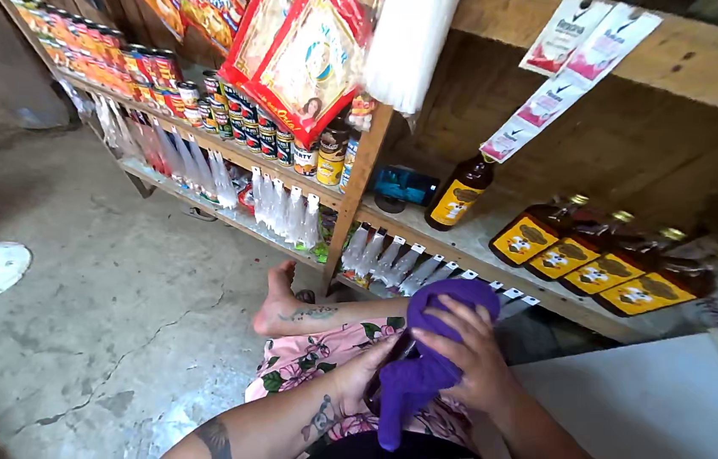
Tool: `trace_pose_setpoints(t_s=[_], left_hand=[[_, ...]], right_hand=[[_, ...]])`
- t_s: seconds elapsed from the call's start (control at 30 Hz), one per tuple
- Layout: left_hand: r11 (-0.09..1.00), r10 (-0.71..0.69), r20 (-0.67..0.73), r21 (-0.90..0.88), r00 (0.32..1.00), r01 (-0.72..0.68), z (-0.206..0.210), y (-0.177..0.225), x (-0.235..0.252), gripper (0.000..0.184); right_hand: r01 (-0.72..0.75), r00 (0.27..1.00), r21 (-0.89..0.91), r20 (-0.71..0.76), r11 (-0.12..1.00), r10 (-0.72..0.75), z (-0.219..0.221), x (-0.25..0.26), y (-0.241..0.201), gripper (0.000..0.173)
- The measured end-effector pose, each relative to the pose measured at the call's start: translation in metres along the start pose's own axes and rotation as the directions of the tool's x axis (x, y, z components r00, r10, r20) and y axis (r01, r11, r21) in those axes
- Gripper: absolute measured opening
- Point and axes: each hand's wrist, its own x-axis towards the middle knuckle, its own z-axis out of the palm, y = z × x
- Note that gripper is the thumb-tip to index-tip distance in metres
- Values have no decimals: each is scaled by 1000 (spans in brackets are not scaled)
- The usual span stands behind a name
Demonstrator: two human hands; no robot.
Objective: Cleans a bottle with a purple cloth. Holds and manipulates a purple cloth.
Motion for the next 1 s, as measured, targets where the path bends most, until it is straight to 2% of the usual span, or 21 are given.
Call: trace_pose_setpoints(t_s=[0.17,0.23,0.27,0.3,0.33,0.37,0.43,0.47,0.6,0.67,0.77,0.87,1.0], left_hand=[[998,1,161,-63,987,9,-8,-3,1,49],[995,-29,145,-87,989,42,-8,-2,1,49],[995,-55,53,-86,997,59,1,2,-2,46],[996,-84,-113,-50,990,79,19,10,-7,45],[992,-110,-286,23,952,122,43,21,-9,44],[990,-101,-344,58,934,129,53,24,-9,45],[998,-31,-138,42,990,38,23,11,-11,42],[999,-19,-105,45,994,24,18,8,-12,42],[995,-84,-260,33,962,96,27,14,-11,48],[992,-86,-294,60,952,108,24,13,-9,48],[994,-93,-251,28,963,103,5,2,-2,47],[992,-114,-304,8,946,122,15,7,-6,49],[993,-118,-239,-5,964,120,-2,-3,2,48]], right_hand=[[-66,995,58,-68,996,70,-2,-2,6,47],[-80,994,75,-66,994,85,2,-6,3,46],[-91,993,76,-63,993,95,5,-7,1,47],[-101,992,75,-64,992,106,7,-7,-1,47],[-109,991,74,-66,991,114,9,-7,-2,46],[-114,990,69,-69,991,119,10,-7,-3,46],[-121,990,67,-70,990,125,12,-6,-5,45],[-123,989,67,-68,990,128,12,-5,-6,44],[-124,989,86,-66,989,129,16,-3,-10,43],[-126,988,88,-76,988,132,19,-2,-12,42],[-141,986,90,-76,986,148,23,-4,-13,41],[-158,984,97,-73,983,165,25,-4,-13,40],[-175,982,92,-62,980,181,25,-4,-14,39]])
